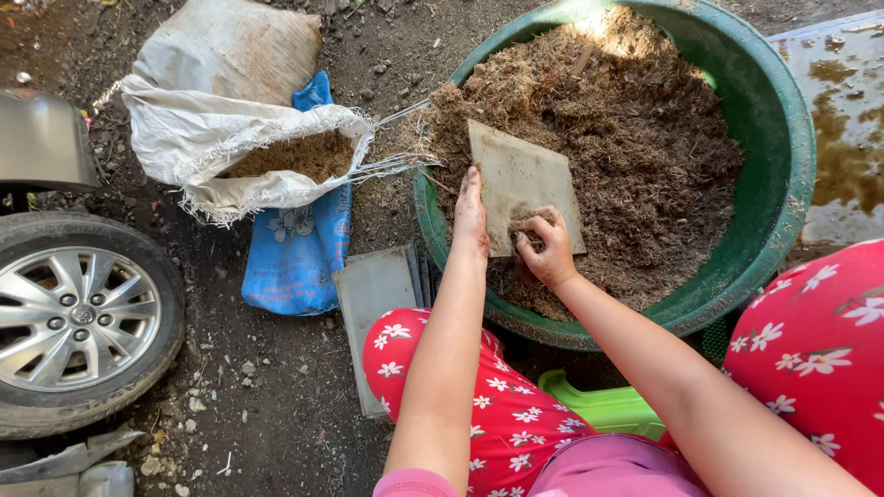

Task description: The person scoops a fibrous brown material from a large green basin and packs it into rectangular trays. They press the material down firmly with their hands to fill the trays and then place the filled trays onto a stack nearby.

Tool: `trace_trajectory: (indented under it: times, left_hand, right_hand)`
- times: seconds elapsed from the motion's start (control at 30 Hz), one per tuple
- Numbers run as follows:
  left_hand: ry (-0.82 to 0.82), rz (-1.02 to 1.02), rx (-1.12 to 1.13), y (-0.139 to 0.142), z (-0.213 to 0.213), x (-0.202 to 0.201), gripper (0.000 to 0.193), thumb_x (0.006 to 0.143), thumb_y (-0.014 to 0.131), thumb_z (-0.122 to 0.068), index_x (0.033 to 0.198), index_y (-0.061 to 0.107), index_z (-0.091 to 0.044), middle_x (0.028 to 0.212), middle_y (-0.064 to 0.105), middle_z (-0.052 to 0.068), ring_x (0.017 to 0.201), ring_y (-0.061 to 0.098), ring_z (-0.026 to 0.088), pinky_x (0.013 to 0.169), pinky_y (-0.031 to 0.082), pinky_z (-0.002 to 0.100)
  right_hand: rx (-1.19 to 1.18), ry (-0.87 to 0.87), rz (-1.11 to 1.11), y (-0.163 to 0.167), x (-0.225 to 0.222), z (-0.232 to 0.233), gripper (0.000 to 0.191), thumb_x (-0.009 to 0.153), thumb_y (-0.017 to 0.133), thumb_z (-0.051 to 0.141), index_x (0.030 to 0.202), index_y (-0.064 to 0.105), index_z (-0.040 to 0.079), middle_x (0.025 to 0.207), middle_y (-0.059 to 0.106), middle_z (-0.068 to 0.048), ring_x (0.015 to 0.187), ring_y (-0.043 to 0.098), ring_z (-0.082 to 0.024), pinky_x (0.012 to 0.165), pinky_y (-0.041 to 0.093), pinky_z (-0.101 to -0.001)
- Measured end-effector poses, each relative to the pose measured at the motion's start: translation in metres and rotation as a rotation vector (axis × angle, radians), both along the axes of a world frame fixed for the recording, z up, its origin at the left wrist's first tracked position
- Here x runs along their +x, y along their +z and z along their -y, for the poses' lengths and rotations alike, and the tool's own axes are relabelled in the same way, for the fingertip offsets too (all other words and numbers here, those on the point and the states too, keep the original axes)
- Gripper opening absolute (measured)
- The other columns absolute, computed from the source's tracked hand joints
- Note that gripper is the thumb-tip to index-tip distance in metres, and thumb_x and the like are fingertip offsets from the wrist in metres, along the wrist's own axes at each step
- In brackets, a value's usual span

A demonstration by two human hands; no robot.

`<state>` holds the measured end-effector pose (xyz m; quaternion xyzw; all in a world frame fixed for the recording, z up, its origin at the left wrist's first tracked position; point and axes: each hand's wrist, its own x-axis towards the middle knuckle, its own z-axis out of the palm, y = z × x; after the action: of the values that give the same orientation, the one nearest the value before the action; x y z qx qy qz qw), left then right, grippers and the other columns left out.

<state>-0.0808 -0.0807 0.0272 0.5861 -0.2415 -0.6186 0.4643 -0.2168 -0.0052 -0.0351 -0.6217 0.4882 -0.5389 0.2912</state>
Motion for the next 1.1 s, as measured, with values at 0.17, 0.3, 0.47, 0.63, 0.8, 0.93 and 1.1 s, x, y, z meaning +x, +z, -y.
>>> trace_trajectory:
  times: [0.17, 0.3, 0.47, 0.63, 0.8, 0.93, 1.1]
  left_hand:
    - [0.042, -0.104, 0.026, -0.005, -0.003, 0.005, 0.070, 0.097, 0.051, -0.057, 0.153, 0.045, -0.015, 0.150, 0.053, 0.009, 0.134, 0.054, 0.029, 0.108, 0.046, 0.048]
    - [0.066, -0.214, -0.027, -0.007, -0.002, 0.011, 0.065, 0.098, 0.057, -0.048, 0.151, 0.047, -0.012, 0.148, 0.054, 0.011, 0.132, 0.056, 0.029, 0.106, 0.048, 0.048]
    - [0.083, -0.145, -0.013, -0.012, 0.002, 0.010, 0.060, 0.099, 0.058, -0.045, 0.149, 0.049, -0.013, 0.148, 0.055, 0.008, 0.131, 0.056, 0.026, 0.105, 0.048, 0.047]
    - [0.002, -0.417, -0.158, -0.016, 0.007, 0.015, 0.036, 0.106, 0.061, -0.023, 0.138, 0.054, -0.010, 0.132, 0.062, 0.010, 0.119, 0.061, 0.026, 0.097, 0.055, 0.047]
    - [-0.038, -0.429, -0.130, -0.008, 0.014, 0.019, 0.031, 0.101, 0.059, -0.009, 0.132, 0.058, -0.011, 0.125, 0.065, 0.010, 0.112, 0.066, 0.023, 0.091, 0.060, 0.045]
    - [0.101, -0.356, -0.140, -0.001, 0.010, 0.023, 0.032, 0.102, 0.058, -0.006, 0.134, 0.056, -0.012, 0.127, 0.066, 0.013, 0.114, 0.064, 0.024, 0.092, 0.059, 0.044]
    - [0.054, -0.334, -0.182, -0.007, 0.005, 0.025, 0.037, 0.104, 0.056, -0.013, 0.141, 0.051, -0.012, 0.135, 0.062, 0.014, 0.122, 0.061, 0.027, 0.098, 0.055, 0.046]
  right_hand:
    - [-0.023, 0.060, 0.021, 0.000, 0.008, -0.009, 0.019, 0.082, 0.072, 0.012, 0.100, 0.072, 0.006, 0.108, 0.063, -0.014, 0.113, 0.058, -0.035, 0.101, 0.048, -0.0463]
    - [-0.145, 0.191, -0.050, 0.006, 0.000, -0.010, 0.023, 0.079, 0.075, 0.013, 0.100, 0.074, 0.006, 0.109, 0.063, -0.017, 0.112, 0.057, -0.037, 0.100, 0.047, -0.0483]
    - [-0.006, 0.130, -0.052, 0.011, -0.009, -0.007, 0.020, 0.082, 0.074, 0.012, 0.100, 0.070, 0.003, 0.108, 0.063, -0.018, 0.112, 0.056, -0.037, 0.100, 0.047, -0.0488]
    - [-0.130, 0.111, -0.022, 0.030, 0.007, 0.001, 0.021, 0.084, 0.075, 0.012, 0.099, 0.065, 0.002, 0.112, 0.061, -0.019, 0.114, 0.056, -0.039, 0.100, 0.048, -0.0487]
    - [-0.256, 0.208, -0.094, 0.031, 0.008, -0.006, 0.022, 0.077, 0.077, 0.013, 0.097, 0.070, 0.007, 0.108, 0.061, -0.016, 0.108, 0.057, -0.036, 0.097, 0.049, -0.0493]
    - [-0.199, 0.279, -0.146, 0.000, -0.001, -0.026, 0.021, 0.078, 0.077, 0.015, 0.097, 0.071, 0.010, 0.110, 0.063, -0.015, 0.108, 0.058, -0.036, 0.096, 0.051, -0.0488]
    - [0.231, 0.016, -0.220, -0.016, -0.024, -0.027, 0.017, 0.088, 0.073, 0.017, 0.100, 0.068, 0.005, 0.109, 0.064, -0.016, 0.108, 0.059, -0.035, 0.096, 0.051, -0.0499]
